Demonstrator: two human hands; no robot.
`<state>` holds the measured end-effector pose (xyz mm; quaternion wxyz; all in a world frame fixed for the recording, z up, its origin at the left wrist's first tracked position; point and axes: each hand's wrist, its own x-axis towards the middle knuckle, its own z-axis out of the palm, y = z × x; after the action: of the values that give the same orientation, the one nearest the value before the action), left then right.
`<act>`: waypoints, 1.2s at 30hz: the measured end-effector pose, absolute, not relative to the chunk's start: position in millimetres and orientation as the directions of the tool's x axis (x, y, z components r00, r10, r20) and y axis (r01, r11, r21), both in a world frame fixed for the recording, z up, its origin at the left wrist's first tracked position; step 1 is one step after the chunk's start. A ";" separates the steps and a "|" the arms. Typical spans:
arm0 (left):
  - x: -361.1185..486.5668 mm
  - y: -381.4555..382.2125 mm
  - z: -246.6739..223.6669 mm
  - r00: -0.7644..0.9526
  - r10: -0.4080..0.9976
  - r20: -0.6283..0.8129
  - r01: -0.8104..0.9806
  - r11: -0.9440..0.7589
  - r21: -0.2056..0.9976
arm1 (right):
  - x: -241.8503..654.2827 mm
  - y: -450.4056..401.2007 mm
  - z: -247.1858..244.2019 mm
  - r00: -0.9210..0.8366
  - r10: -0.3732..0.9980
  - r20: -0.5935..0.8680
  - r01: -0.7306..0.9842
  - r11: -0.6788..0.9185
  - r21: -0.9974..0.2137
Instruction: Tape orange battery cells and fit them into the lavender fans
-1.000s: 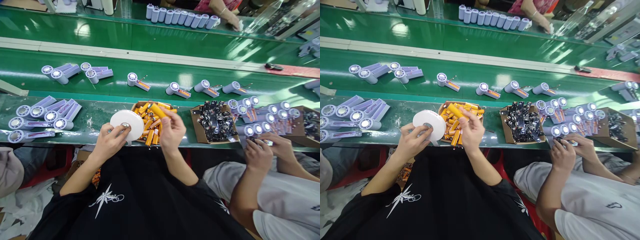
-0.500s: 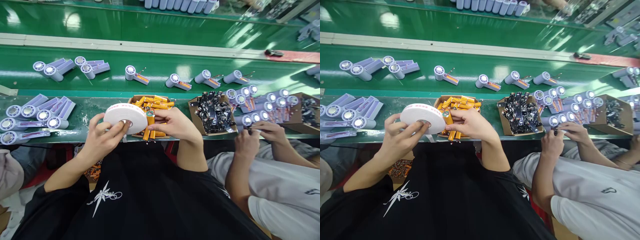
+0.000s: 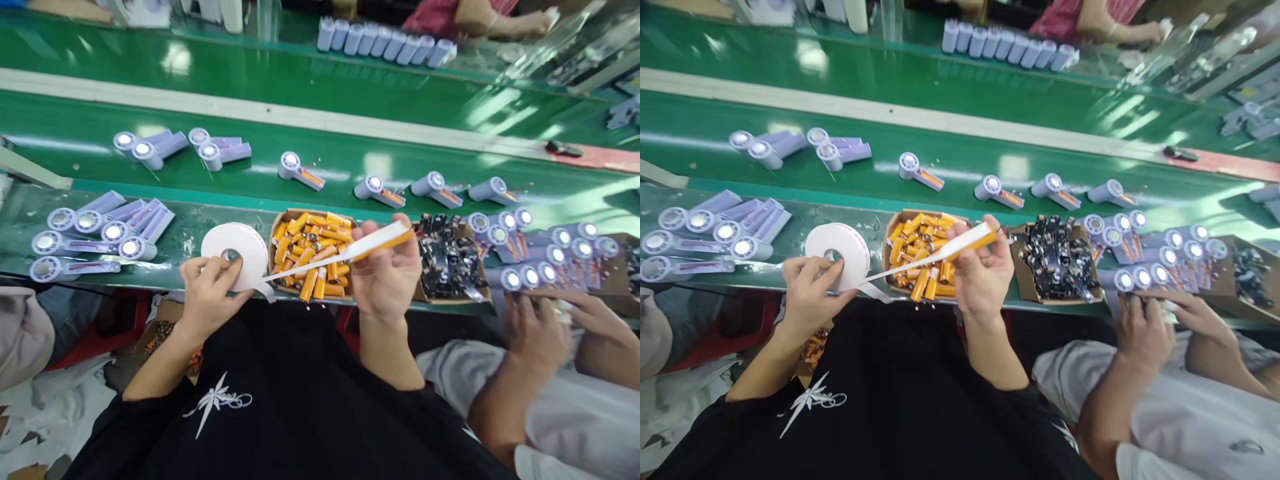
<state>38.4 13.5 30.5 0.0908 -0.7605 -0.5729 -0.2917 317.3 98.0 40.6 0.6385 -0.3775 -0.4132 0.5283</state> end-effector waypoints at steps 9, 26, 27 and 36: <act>55.1 44.4 32.4 0.374 0.743 0.556 0.857 -0.506 0.100 | 259.2 95.9 31.2 0.274 0.955 0.109 -0.513 0.242 -0.824; -54.7 180.5 -6.3 0.217 0.965 0.148 0.865 -0.260 0.429 | 353.5 115.3 36.7 0.300 0.922 0.245 -0.324 0.340 -0.883; -48.3 209.9 -4.2 0.150 0.973 0.175 0.888 -0.211 0.408 | 350.3 113.7 37.1 0.249 0.937 0.244 -0.337 0.320 -0.885; -18.9 331.9 -19.5 0.102 0.980 0.171 0.977 -0.131 0.166 | 366.6 91.6 55.3 -0.195 0.942 0.272 -0.312 0.203 -0.928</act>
<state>-18.9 331.9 -19.5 -0.0053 -0.7423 -0.6591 -0.1201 366.6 91.6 55.3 0.5620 -0.2946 -0.5346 0.5581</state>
